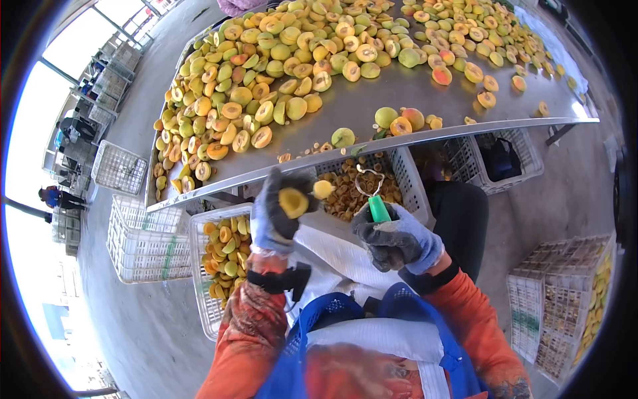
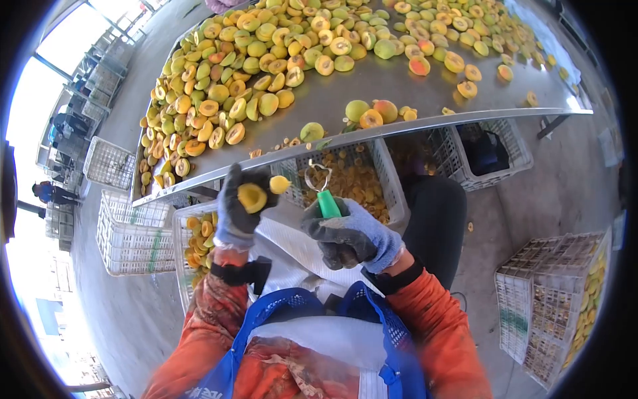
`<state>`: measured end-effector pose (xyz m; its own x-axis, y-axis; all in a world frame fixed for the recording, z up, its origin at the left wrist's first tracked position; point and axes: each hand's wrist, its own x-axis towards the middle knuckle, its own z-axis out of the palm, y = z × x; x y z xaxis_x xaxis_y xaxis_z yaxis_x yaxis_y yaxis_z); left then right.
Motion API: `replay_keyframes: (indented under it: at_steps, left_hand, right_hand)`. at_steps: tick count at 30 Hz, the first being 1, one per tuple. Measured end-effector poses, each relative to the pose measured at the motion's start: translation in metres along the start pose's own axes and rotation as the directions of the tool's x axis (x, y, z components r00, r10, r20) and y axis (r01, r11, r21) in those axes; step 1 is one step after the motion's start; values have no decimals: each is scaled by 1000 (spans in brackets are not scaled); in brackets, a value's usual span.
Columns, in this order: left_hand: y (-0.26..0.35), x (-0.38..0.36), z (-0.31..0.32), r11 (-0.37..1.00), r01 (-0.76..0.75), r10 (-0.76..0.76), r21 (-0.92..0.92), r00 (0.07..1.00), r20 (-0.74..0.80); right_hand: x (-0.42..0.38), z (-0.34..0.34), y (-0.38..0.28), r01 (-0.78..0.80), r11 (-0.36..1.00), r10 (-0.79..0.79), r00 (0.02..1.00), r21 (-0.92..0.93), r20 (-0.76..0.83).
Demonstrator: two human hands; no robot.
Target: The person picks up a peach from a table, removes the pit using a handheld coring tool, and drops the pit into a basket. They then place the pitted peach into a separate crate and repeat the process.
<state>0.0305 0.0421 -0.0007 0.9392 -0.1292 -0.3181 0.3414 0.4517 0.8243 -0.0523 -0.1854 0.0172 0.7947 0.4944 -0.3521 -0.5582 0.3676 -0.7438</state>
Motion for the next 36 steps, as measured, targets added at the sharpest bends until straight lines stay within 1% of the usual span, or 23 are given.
replay_keyframes:
  at_steps: [1, 2, 3, 4, 6, 8, 9, 10, 11, 12, 15, 17, 18, 20, 21, 22, 24, 25, 28, 29, 30, 32, 36]
  left_hand:
    - [12, 3, -26, 990, -66, 76, 126, 994, -72]
    - [21, 14, -68, 895, -125, 177, 427, 981, -84]
    - [24, 26, -115, 584, -51, 273, 810, 952, -138]
    - [36, 25, -134, -5, -4, 457, 1000, 890, 6]
    - [59, 27, -95, 147, 17, 499, 989, 862, -88]
    - [60, 51, -43, 133, -93, 459, 987, 888, 22]
    - [60, 57, -2, 22, -107, 399, 994, 912, 89]
    - [59, 67, 40, -110, 9, 255, 994, 967, 19]
    - [46, 88, 60, -249, -27, 197, 968, 977, 78]
    - [37, 103, 82, -286, -62, 75, 956, 993, 87]
    - [-10, 150, 112, -474, -176, -81, 863, 984, 157]
    - [-28, 173, 112, -551, -221, -139, 805, 975, 172]
    - [-26, 179, 111, -449, -210, -157, 868, 975, 155]
    - [-11, 185, 98, -229, -153, -186, 961, 976, 111]
    - [0, 178, 90, 146, -77, -199, 986, 974, 105]
    - [9, 167, 78, 636, -61, -218, 769, 942, 255]
    - [25, 128, 67, 953, -7, -125, 301, 899, 419]
    - [26, 112, 62, 981, 23, -104, 192, 900, 423]
    - [14, 71, 52, 957, 268, -184, -111, 857, 482]
    - [4, 59, 56, 962, 225, -159, -153, 921, 356]
    - [-3, 49, 55, 971, 174, -103, -164, 923, 372]
    - [-9, 30, 54, 970, 131, -76, -206, 964, 254]
    - [-6, -6, 71, 971, -116, 148, -209, 979, 142]
  right_hand:
    - [6, -11, 4, -37, 985, 20, 994, -166, -107]
    - [14, -26, 12, -94, 943, 24, 976, -320, -215]
    - [22, -43, 31, -58, 799, -158, 940, -598, -302]
    - [31, -60, 50, -130, 575, -334, 864, -808, -376]
    - [35, -72, 54, -106, 785, -176, 907, -611, -384]
    - [34, -55, 34, -201, 773, -108, 893, -601, -437]
    - [34, -52, 29, -201, 777, -96, 898, -596, -429]
    - [34, -53, 28, -202, 783, -86, 901, -588, -424]
    - [37, -57, 34, -214, 759, -90, 901, -615, -424]
    - [39, -62, 39, -187, 755, -121, 902, -628, -414]
    - [43, -72, 51, -110, 736, -229, 888, -668, -398]
    - [40, -71, 39, -185, 714, -174, 888, -675, -427]
    - [38, -70, 34, -220, 700, -147, 887, -679, -439]
    - [36, -70, 35, -151, 742, -196, 883, -654, -426]
    - [35, -70, 34, -111, 755, -224, 882, -646, -414]
    - [35, -68, 32, -99, 737, -254, 876, -668, -410]
    - [34, -60, 27, -79, 701, -303, 867, -709, -396]
    - [33, -52, 20, -77, 593, -378, 852, -801, -362]
    - [37, -23, 6, -67, 451, -420, 864, -890, -278]
    - [38, -12, 6, -39, 368, -516, 823, -929, -239]
    - [38, -3, 9, -44, 311, -549, 807, -950, -217]
    - [40, 9, 16, -58, 189, -615, 772, -980, -164]
    - [37, 29, 20, -91, 202, -622, 757, -975, -199]
